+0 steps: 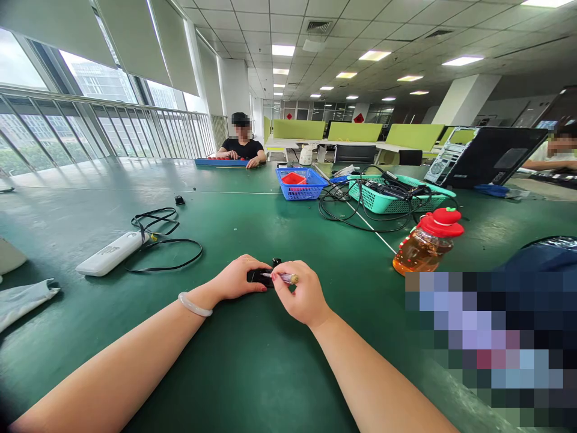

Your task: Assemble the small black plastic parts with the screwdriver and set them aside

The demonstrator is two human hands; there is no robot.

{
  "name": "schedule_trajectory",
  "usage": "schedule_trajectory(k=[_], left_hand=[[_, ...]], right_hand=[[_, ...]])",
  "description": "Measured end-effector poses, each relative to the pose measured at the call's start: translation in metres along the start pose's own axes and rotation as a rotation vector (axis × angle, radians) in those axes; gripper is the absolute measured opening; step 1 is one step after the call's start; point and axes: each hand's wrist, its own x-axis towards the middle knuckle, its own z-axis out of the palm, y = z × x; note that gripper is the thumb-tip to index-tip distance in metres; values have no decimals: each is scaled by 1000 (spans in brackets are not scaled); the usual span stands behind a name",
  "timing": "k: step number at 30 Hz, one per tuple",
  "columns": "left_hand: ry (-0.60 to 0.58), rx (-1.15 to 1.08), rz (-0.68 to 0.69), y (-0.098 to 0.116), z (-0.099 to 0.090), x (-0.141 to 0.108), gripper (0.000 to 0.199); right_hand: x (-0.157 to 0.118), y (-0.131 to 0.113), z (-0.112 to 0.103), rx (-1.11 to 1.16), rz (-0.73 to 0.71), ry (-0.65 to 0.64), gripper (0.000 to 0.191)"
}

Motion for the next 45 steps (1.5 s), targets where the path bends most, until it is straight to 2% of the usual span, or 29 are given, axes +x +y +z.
schedule_trajectory(k=[2, 7, 11, 15, 18, 20, 23, 26, 29, 32, 36, 39, 45], left_hand=[[4, 3, 4, 0, 0, 0, 51], [22, 4, 2, 0, 0, -1, 49], [32, -19, 23, 4, 0, -3, 45], [90, -40, 76, 8, -3, -5, 40], [148, -26, 107, 9, -4, -5, 37], [217, 8, 62, 8, -4, -4, 36], [326, 118, -129, 4, -2, -2, 37], [309, 231, -305, -1, 1, -1, 37], [237, 299, -350, -3, 2, -3, 34], [239, 319, -328, -2, 3, -4, 29], [262, 241, -255, -1, 3, -3, 29], [214, 167, -159, 2, 4, -2, 39], [91, 92, 15, 12, 8, -5, 45]], right_hand=[[1, 1, -1, -36, 26, 26, 21], [1, 7, 4, -83, 80, -27, 24], [1, 11, 8, -61, 108, -56, 21], [1, 11, 7, 13, 130, -80, 22], [1, 11, 2, 105, 140, 7, 25], [1, 12, -2, 128, 161, 164, 27], [2, 17, -5, 89, 210, 357, 29], [4, 25, -4, 45, 277, 367, 28], [5, 32, -2, 41, 364, 327, 29], [5, 37, 0, 41, 421, 292, 31], [6, 36, 1, 49, 423, 235, 35], [6, 34, 2, 49, 414, 187, 36], [6, 33, 2, 54, 404, 152, 34]])
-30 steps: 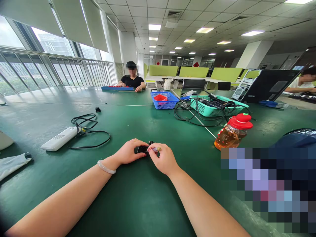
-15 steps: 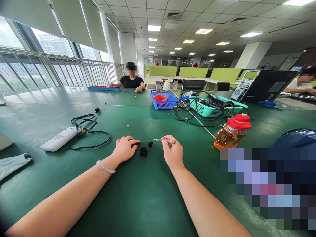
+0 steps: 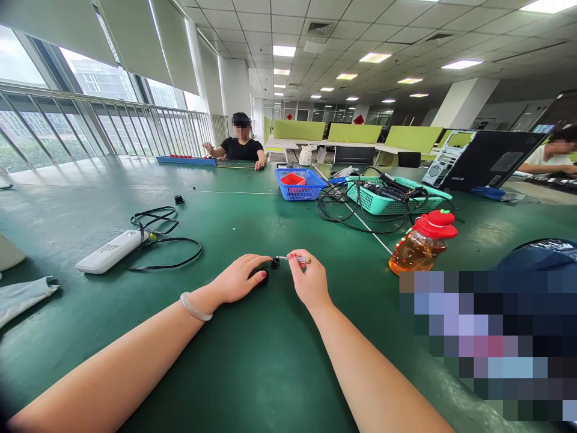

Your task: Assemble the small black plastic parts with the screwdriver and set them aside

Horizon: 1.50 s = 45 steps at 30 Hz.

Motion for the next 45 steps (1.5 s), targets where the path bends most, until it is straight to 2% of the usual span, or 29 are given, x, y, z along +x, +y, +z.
schedule_trajectory(k=[3, 6, 10, 15, 22, 28, 33, 36, 39, 42, 45], left_hand=[[-64, 41, 48, 1, 2, -2, 56], [-75, 77, 41, 0, 3, -2, 52], [-57, 72, 8, -1, 2, -1, 48], [-30, 37, 17, -2, 0, -2, 54], [58, 60, -54, -8, 1, 2, 50], [18, 99, -78, -8, 2, 0, 48], [-26, 170, -43, 0, 3, -2, 61], [-45, 205, -26, 6, 2, -3, 64], [-82, 227, -18, 14, 1, -7, 62], [-112, 219, -13, 23, 1, -10, 54], [-110, 172, 4, 30, 2, -12, 40]], right_hand=[[0, 0, 0, -11, 19, -37, 33], [0, -1, 1, -12, 28, -70, 32], [0, -1, 1, -18, 25, -105, 32], [0, -1, 1, -42, 11, -113, 32], [-1, -2, 2, -26, -24, -133, 31], [-1, -3, 3, -34, -73, -115, 29], [-2, -4, 3, -27, -111, -107, 30], [-3, -5, 1, -52, -156, -77, 31], [-3, -4, -2, -126, -203, 22, 33], [-1, 1, -6, -178, -230, 136, 34], [2, 4, -6, -195, -234, 178, 35]])
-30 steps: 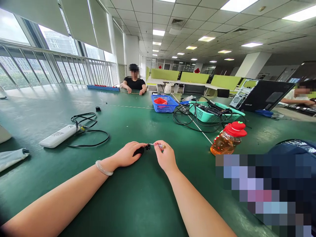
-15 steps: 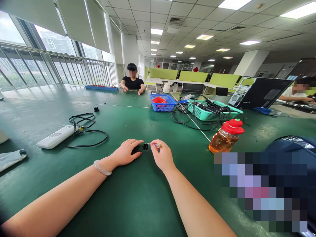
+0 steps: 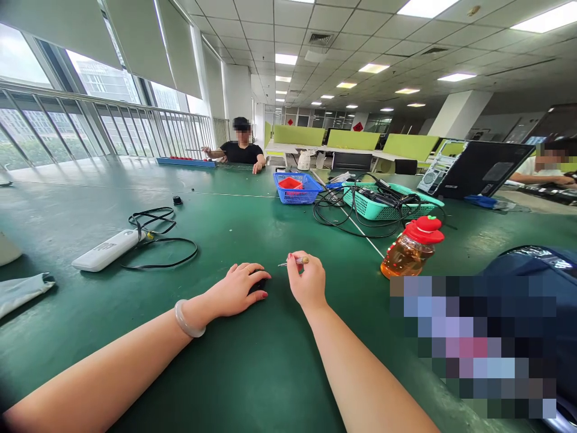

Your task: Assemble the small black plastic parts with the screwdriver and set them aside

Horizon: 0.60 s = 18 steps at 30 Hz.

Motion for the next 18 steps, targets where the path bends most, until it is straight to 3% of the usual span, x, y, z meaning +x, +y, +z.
schedule_trajectory(k=[5, 9, 12, 18], left_hand=[[-17, -91, 78, 4, -5, -15, 23], [-45, -108, 71, -8, -24, -61, 19], [-16, -74, -59, -37, -43, -112, 21], [107, 97, -429, -120, -76, -214, 29]], right_hand=[[-1, -3, 1, 10, 10, -51, 36], [-2, -8, -1, 27, 29, -99, 37], [-1, -7, -1, 32, 34, -104, 38], [-2, -6, 2, 23, 49, -107, 38]])
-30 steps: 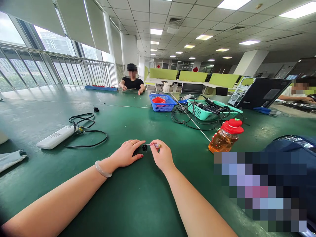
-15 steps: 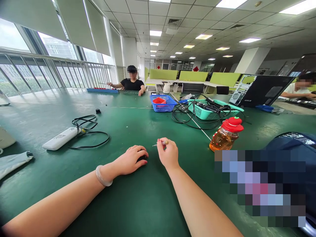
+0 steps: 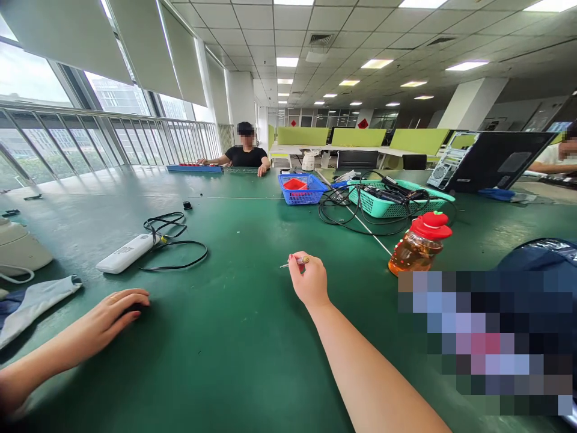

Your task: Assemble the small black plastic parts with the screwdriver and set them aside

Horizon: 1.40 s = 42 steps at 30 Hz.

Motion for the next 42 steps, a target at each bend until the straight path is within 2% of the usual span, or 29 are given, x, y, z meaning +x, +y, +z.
schedule_trajectory(k=[3, 7, 15, 22, 26, 28, 33, 35, 37, 42], left_hand=[[47, 39, -112, -38, -11, -13, 33], [26, 48, -154, -54, -20, -20, 36], [157, 129, -139, -51, -18, -27, 36], [138, 175, -121, -59, -17, -25, 33], [183, 183, -128, -53, -19, -26, 35], [226, 178, -180, -48, -23, -28, 39], [358, 193, -430, -40, -31, -30, 44], [385, 215, -472, -40, -32, -30, 43], [390, 259, -464, -42, -31, -29, 44], [341, 416, -333, -46, -26, -24, 50]], right_hand=[[0, 0, 1, 2, -5, 2, 37], [-1, 1, 1, 4, -21, 7, 36], [-1, 2, 1, 8, -19, 2, 35], [0, 3, 1, 39, 28, -43, 37], [0, 2, 1, 55, 31, -45, 36], [-1, 1, 1, 60, 33, -44, 36], [-2, -1, 1, 74, 40, -48, 36], [-2, 0, 1, 74, 38, -52, 36], [-2, 0, 2, 75, 36, -58, 35], [-3, -2, 3, 92, 40, -76, 33]])
